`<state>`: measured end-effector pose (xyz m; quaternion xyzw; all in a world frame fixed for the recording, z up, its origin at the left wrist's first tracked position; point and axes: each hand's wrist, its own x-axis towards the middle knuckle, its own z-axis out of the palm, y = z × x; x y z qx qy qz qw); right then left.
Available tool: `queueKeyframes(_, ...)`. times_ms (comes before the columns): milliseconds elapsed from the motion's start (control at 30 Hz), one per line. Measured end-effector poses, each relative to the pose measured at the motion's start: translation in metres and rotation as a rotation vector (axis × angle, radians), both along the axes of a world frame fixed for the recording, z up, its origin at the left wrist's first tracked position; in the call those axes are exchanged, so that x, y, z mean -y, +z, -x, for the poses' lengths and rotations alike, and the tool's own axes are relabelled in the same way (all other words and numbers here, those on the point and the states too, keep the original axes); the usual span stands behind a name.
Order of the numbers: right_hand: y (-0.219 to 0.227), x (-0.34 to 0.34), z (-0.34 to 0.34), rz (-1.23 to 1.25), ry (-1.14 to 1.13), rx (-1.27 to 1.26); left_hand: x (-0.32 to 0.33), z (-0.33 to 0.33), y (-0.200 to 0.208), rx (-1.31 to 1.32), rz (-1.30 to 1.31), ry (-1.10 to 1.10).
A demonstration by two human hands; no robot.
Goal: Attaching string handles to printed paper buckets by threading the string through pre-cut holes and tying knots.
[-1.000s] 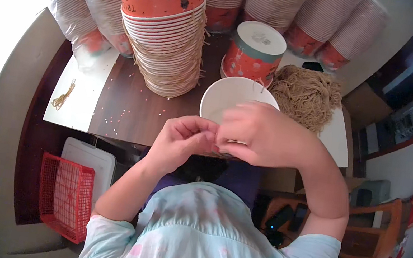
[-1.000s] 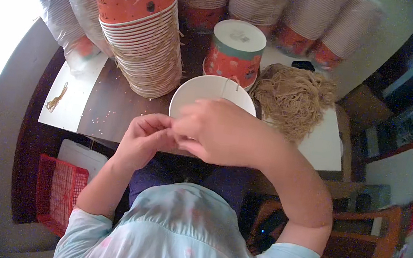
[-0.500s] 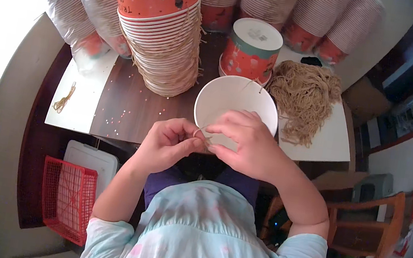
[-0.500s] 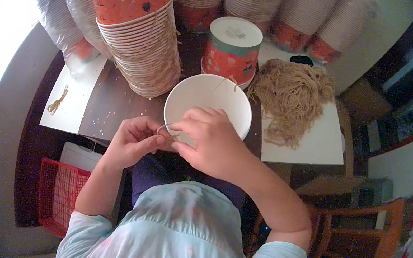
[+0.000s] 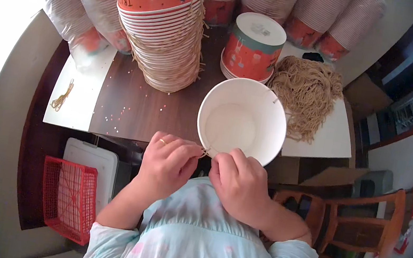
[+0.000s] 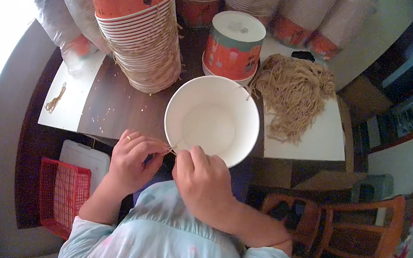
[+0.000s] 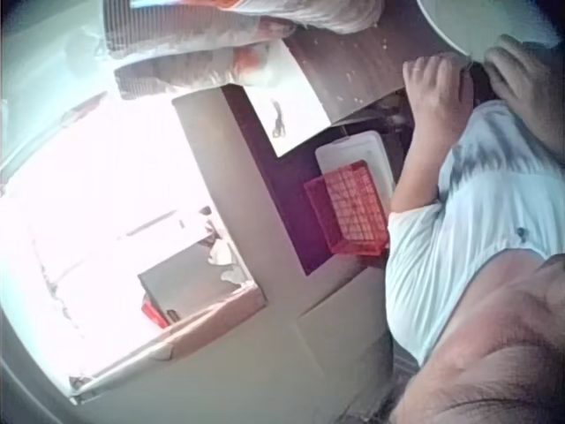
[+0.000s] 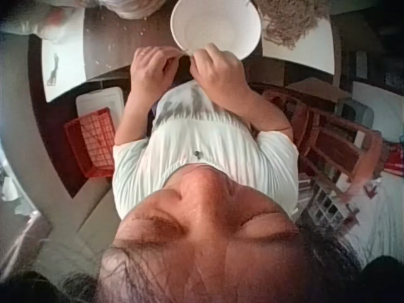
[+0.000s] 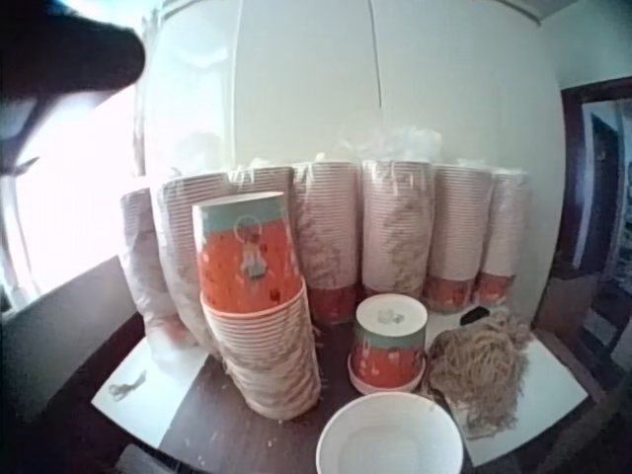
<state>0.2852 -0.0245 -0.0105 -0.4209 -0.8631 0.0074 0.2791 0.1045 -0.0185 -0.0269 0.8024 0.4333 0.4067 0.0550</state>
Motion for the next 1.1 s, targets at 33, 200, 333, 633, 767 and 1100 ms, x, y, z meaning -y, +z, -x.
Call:
queueKeyframes(33,-0.005,0.002,0.002,-0.059,-0.014,-0.033,0.002,-0.001,-0.002,-0.001,0.007,-0.002)
queueKeyframes(200,-0.012,0.001,0.003,-0.168,-0.055,-0.031,0.005,-0.008,-0.022,0.142,-0.131,0.081)
queueKeyframes(333,-0.012,0.003,0.001,-0.234,-0.015,-0.018,0.006,-0.019,-0.031,1.14,0.703,-0.114)
queueKeyframes(633,-0.041,-0.015,0.001,-0.215,-0.012,-0.049,0.004,-0.021,-0.034,1.547,0.92,-0.25)
queueKeyframes(767,-0.055,-0.025,0.015,-0.131,0.0,-0.216,0.005,-0.022,-0.046,1.736,1.055,-0.348)
queueKeyframes(1100,-0.062,-0.027,0.026,1.522,0.291,-1.52,0.019,-0.007,-0.048,1.823,1.031,-0.286)
